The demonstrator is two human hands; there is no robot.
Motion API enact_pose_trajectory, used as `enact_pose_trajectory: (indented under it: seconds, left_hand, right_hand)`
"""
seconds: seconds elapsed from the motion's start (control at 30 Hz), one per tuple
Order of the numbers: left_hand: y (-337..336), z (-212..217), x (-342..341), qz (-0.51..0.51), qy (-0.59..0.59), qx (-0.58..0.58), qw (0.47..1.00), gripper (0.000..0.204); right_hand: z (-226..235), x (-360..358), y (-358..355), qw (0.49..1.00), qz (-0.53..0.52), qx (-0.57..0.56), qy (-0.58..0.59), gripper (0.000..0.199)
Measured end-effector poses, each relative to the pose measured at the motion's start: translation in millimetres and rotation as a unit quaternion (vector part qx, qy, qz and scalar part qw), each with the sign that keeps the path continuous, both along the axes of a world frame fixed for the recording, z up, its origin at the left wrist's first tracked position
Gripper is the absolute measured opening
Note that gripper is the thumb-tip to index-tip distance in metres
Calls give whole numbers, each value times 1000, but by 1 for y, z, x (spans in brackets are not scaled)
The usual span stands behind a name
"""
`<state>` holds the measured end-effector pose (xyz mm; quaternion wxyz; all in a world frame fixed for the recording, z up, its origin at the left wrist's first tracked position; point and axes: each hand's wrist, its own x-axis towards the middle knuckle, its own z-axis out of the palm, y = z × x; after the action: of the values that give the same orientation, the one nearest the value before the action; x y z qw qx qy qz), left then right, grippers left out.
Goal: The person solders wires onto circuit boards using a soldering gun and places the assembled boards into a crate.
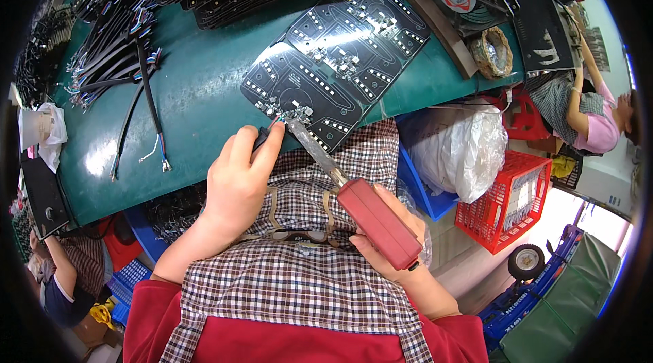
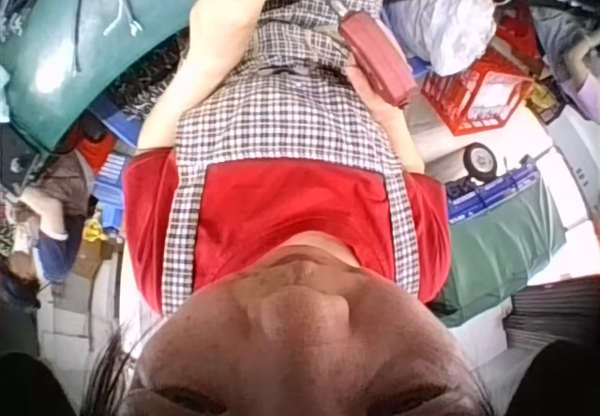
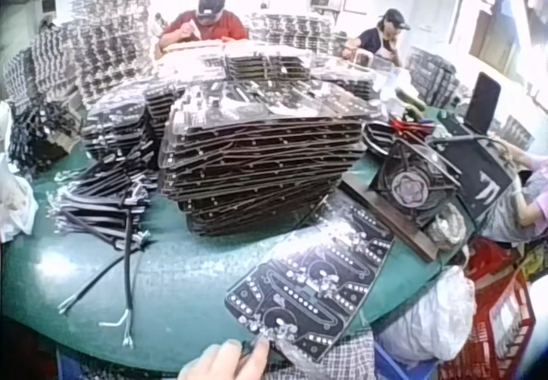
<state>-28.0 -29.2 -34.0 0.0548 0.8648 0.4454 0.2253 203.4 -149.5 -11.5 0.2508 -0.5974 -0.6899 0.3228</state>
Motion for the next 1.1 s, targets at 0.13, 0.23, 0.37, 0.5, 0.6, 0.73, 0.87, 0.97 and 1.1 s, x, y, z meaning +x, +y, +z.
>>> enact_pose_trajectory:
  seconds: [0.13, 0.23, 0.37, 0.5, 0.6, 0.73, 0.87, 0.97, 1.1]
  left_hand:
    - [-2, -2, 3, 13, 37, 31, 999, 42]
    - [-2, -2, 3, 11, 35, 37, 999, 41]
    - [-3, -4, 2, 11, 37, 53, 998, 42]
    - [-2, -2, 3, -1, 44, 63, 997, 42]
    - [-3, -1, 5, -7, 60, 59, 996, 40]
    - [-3, -1, 6, -12, 93, 82, 992, 38]
    - [-3, -1, 7, -14, 113, 83, 990, 35]
    - [-7, 2, 6, 12, 107, 66, 992, 47]
    - [-6, 11, 7, 13, 105, 27, 994, 46]
  right_hand:
    - [3, -10, -1, 994, -56, -19, 90, 68]
    - [1, -11, -10, 969, -131, -73, 196, 69]
    - [3, -8, -7, 974, -102, -72, 190, 71]
    - [-6, 0, -12, 977, -75, -92, 176, 71]
    - [-8, 0, -13, 969, -98, -94, 208, 70]
    - [-9, -1, -15, 975, -110, -98, 166, 68]
    - [-7, -6, -10, 982, -94, -57, 151, 65]
    - [3, -14, -1, 927, -147, -76, 338, 64]
    - [-2, -5, -7, 916, -170, -86, 354, 68]
